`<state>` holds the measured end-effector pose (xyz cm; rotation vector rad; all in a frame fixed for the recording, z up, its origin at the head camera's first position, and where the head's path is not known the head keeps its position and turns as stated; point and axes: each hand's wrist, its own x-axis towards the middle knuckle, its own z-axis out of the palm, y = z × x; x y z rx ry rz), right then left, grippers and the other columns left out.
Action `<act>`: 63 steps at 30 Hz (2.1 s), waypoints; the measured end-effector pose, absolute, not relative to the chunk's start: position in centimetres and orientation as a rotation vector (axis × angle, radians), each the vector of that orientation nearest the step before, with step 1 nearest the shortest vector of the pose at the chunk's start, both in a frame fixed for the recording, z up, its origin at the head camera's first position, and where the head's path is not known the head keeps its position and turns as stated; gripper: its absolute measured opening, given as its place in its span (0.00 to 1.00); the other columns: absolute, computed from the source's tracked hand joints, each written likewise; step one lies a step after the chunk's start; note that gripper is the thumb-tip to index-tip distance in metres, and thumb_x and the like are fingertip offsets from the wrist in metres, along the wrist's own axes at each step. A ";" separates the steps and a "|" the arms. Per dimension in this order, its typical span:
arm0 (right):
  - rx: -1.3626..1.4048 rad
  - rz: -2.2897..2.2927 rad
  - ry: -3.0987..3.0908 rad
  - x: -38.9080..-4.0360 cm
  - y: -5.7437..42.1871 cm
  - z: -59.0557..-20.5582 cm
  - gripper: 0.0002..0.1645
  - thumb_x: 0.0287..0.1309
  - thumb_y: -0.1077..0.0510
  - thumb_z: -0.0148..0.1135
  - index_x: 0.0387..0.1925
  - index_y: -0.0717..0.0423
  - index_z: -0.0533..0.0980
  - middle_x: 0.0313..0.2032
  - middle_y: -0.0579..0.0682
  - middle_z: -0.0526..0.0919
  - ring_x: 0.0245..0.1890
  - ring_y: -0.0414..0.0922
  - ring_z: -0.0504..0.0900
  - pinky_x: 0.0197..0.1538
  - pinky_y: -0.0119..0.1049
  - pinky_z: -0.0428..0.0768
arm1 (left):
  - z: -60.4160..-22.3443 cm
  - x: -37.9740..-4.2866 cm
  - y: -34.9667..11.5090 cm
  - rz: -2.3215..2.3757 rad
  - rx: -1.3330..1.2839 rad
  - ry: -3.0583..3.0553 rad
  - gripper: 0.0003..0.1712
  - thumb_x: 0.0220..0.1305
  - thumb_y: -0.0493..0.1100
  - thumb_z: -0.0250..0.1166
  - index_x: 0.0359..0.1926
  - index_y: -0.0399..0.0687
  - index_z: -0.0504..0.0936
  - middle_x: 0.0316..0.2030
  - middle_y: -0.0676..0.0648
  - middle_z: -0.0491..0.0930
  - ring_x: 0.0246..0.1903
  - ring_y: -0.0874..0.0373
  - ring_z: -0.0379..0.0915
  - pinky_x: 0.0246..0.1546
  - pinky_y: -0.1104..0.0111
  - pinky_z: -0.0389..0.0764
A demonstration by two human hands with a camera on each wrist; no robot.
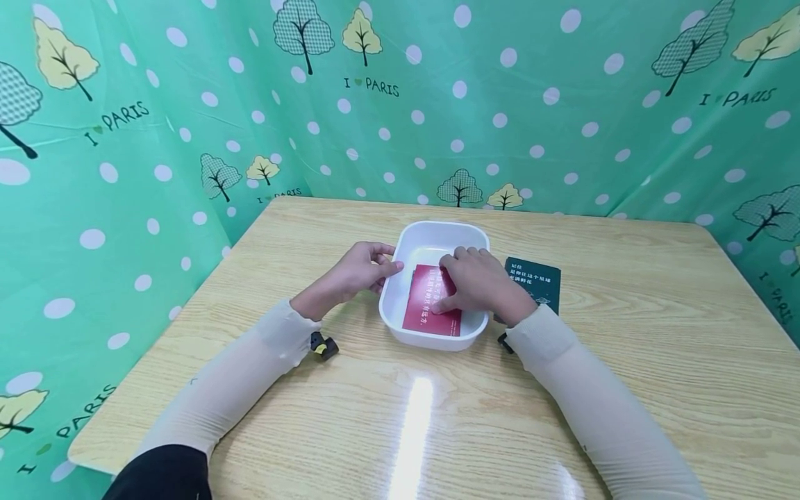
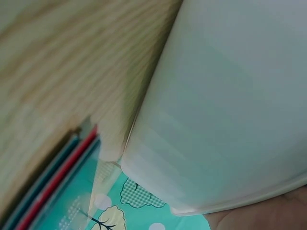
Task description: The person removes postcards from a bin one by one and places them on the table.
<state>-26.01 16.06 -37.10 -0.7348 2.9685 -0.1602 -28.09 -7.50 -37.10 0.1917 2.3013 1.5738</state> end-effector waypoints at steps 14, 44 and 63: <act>-0.683 -0.276 2.951 -26.0 15.9 -36.8 0.56 0.35 0.32 0.77 0.64 0.55 0.69 0.49 0.54 0.75 0.47 0.52 0.72 0.49 0.50 0.77 | -37.1 -28.1 -7.5 1.583 0.193 2.292 0.23 0.67 0.42 0.65 0.59 0.39 0.71 0.33 0.44 0.76 0.22 0.57 0.75 0.28 0.60 0.85; -0.959 -0.624 2.980 -24.3 16.2 -33.2 0.26 0.59 0.64 0.66 0.56 0.60 0.67 0.46 0.53 0.74 0.44 0.46 0.73 0.44 0.41 0.83 | -36.8 -28.1 -7.5 1.579 0.191 2.289 0.25 0.67 0.43 0.65 0.60 0.39 0.71 0.32 0.44 0.75 0.22 0.57 0.75 0.27 0.61 0.85; -0.933 -0.896 3.001 -22.4 17.5 -29.6 0.15 0.68 0.68 0.50 0.54 0.62 0.63 0.47 0.56 0.72 0.42 0.48 0.74 0.41 0.44 0.83 | -37.0 -28.1 -7.6 1.567 0.206 2.287 0.28 0.67 0.43 0.65 0.64 0.36 0.68 0.33 0.44 0.75 0.22 0.57 0.74 0.24 0.64 0.84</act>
